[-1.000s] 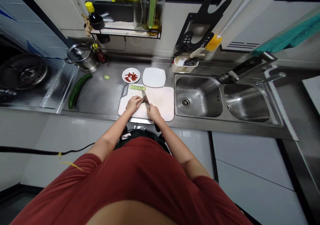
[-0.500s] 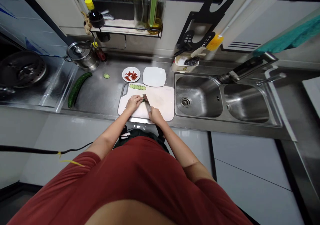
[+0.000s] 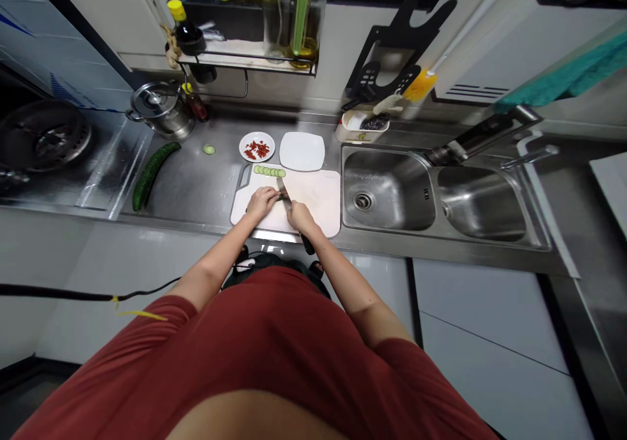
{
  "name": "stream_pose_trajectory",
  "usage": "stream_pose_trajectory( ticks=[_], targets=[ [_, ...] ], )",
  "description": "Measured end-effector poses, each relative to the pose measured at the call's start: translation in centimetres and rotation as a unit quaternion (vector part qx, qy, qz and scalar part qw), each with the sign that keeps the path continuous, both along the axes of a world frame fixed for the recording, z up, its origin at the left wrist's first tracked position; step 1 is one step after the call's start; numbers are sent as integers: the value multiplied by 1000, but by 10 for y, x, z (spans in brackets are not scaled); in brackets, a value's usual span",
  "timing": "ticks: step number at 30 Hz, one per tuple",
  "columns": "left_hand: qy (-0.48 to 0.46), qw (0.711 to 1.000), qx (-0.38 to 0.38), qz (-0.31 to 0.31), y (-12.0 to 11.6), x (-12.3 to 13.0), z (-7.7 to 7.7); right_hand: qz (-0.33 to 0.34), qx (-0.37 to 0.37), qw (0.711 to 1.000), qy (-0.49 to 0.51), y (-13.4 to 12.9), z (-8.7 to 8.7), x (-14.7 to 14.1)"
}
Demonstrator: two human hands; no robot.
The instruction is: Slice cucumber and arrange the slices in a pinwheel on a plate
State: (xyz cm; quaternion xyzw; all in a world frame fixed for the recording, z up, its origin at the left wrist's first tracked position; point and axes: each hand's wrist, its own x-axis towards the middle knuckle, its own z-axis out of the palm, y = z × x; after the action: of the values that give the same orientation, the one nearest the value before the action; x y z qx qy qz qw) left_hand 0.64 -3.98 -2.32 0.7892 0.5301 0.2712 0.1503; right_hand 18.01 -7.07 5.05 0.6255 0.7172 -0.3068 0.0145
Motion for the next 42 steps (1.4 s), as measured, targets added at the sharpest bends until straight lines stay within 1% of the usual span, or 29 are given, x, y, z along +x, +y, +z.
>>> stream_pose_trajectory(
  ticks=[3, 6, 13, 16, 25, 28, 37, 42],
  targets=[
    [0, 1000, 0, -1, 0, 0, 1, -6, 2, 1000, -3, 6, 0, -5],
    [1, 1000, -4, 0, -1, 1, 2, -6, 3, 1000, -4, 6, 0, -5],
    [-5, 1000, 4, -6, -1, 0, 0, -1, -21, 1000, -12, -17, 1, 8],
    [-1, 1000, 2, -3, -1, 0, -1, -5, -29, 999, -16, -20, 2, 8],
    [-1, 1000, 0, -3, -2, 1, 3, -13, -25, 1000, -12, 0, -1, -6],
    [2, 1000, -4, -2, -2, 1, 3, -17, -25, 999, -11, 2, -2, -8],
    [-3, 1000, 10, -3, -2, 1, 2, -11, -43, 999, -20, -23, 4, 5],
    [-1, 1000, -2, -1, -3, 2, 5, -13, -45, 998, -30, -23, 4, 1]
  ],
)
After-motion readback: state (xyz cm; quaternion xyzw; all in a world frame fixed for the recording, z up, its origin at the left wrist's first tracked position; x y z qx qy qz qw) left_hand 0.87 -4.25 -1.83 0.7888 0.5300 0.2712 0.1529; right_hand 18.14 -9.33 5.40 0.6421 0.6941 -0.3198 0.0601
